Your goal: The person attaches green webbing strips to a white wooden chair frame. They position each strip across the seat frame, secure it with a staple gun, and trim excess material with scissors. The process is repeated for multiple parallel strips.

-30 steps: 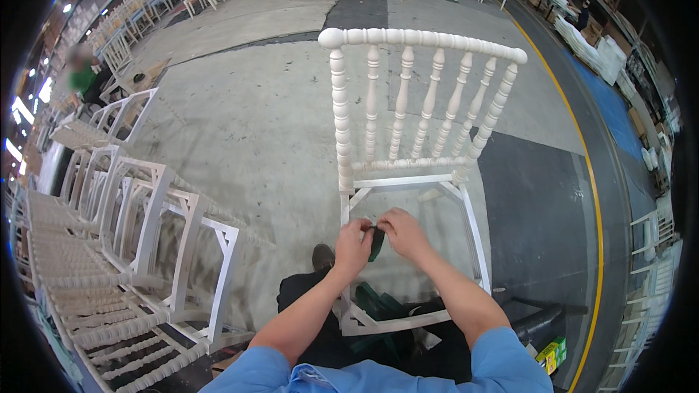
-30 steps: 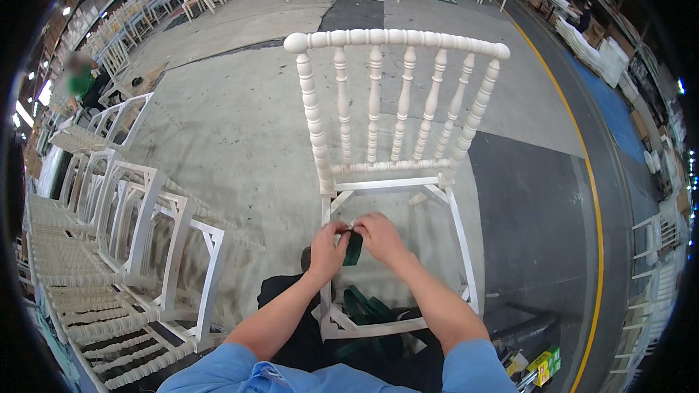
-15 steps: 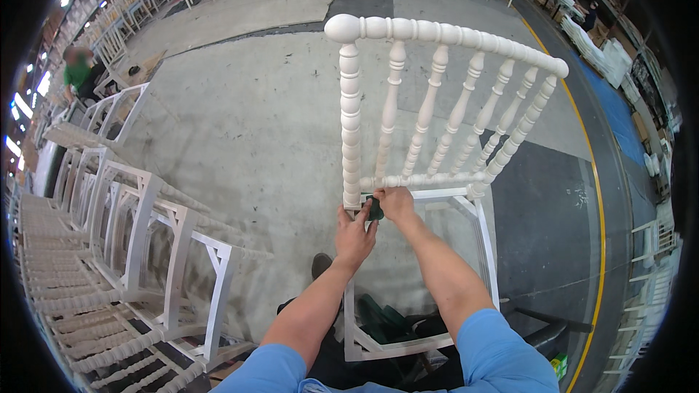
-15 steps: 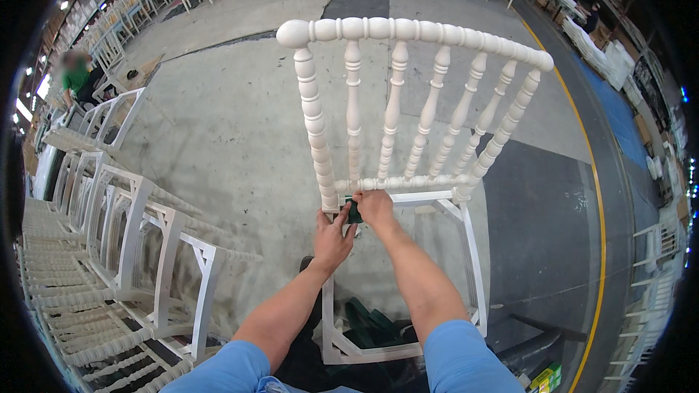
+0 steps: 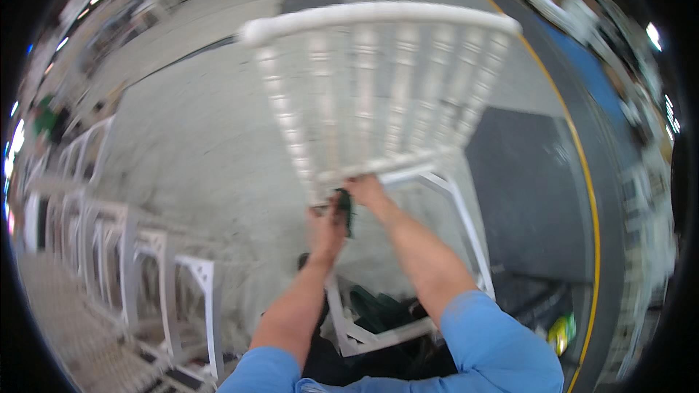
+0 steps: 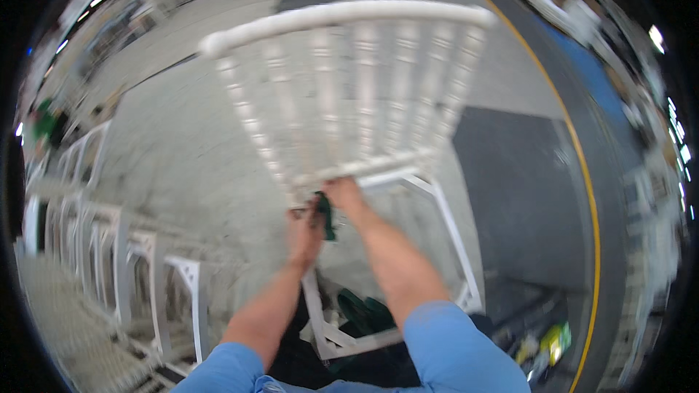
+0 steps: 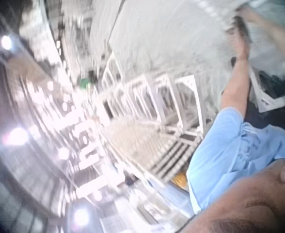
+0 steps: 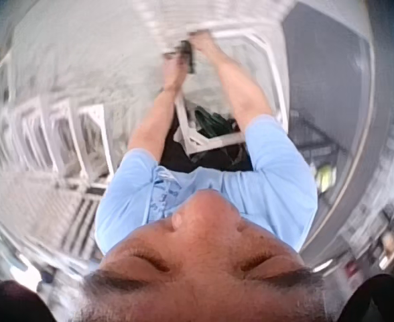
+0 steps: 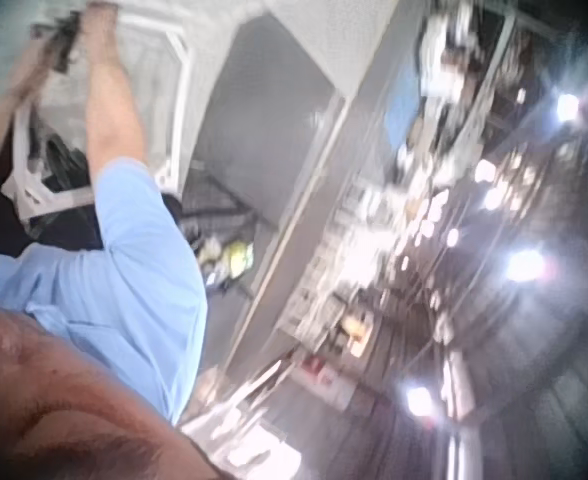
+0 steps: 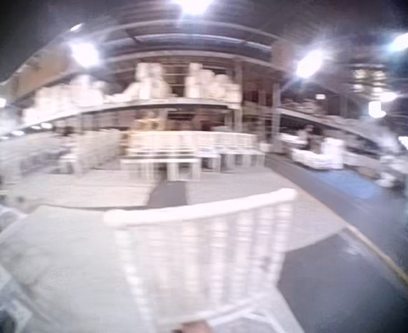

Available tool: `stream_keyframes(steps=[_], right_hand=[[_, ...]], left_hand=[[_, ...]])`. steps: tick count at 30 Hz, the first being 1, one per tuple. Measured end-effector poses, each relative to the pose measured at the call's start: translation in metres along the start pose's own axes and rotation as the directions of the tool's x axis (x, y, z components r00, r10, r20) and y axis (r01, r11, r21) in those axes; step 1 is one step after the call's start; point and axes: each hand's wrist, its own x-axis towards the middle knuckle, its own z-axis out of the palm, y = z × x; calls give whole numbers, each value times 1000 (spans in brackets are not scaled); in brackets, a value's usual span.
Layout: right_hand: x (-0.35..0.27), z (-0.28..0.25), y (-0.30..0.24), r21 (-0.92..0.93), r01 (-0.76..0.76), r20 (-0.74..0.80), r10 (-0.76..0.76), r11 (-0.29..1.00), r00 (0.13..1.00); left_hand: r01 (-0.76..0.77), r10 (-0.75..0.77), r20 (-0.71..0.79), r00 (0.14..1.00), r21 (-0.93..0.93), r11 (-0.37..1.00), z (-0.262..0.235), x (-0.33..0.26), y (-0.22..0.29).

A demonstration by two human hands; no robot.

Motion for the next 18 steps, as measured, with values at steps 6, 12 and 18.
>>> stream_keyframes(steps=[6, 12, 18], right_hand=[[-149, -64, -52, 501, -163, -87, 237, 850, 968], [-475, -227, 45, 439, -556, -527, 704, 705, 477], [-688, -276, 103, 43, -992, -267, 958, 122, 106]], left_hand=[[-43, 36, 29, 999, 269, 962, -22, -7, -63], [56, -80, 78, 994, 272, 961, -2, -16, -2], [-204, 196, 57, 979, 182, 962, 13, -5, -4]])
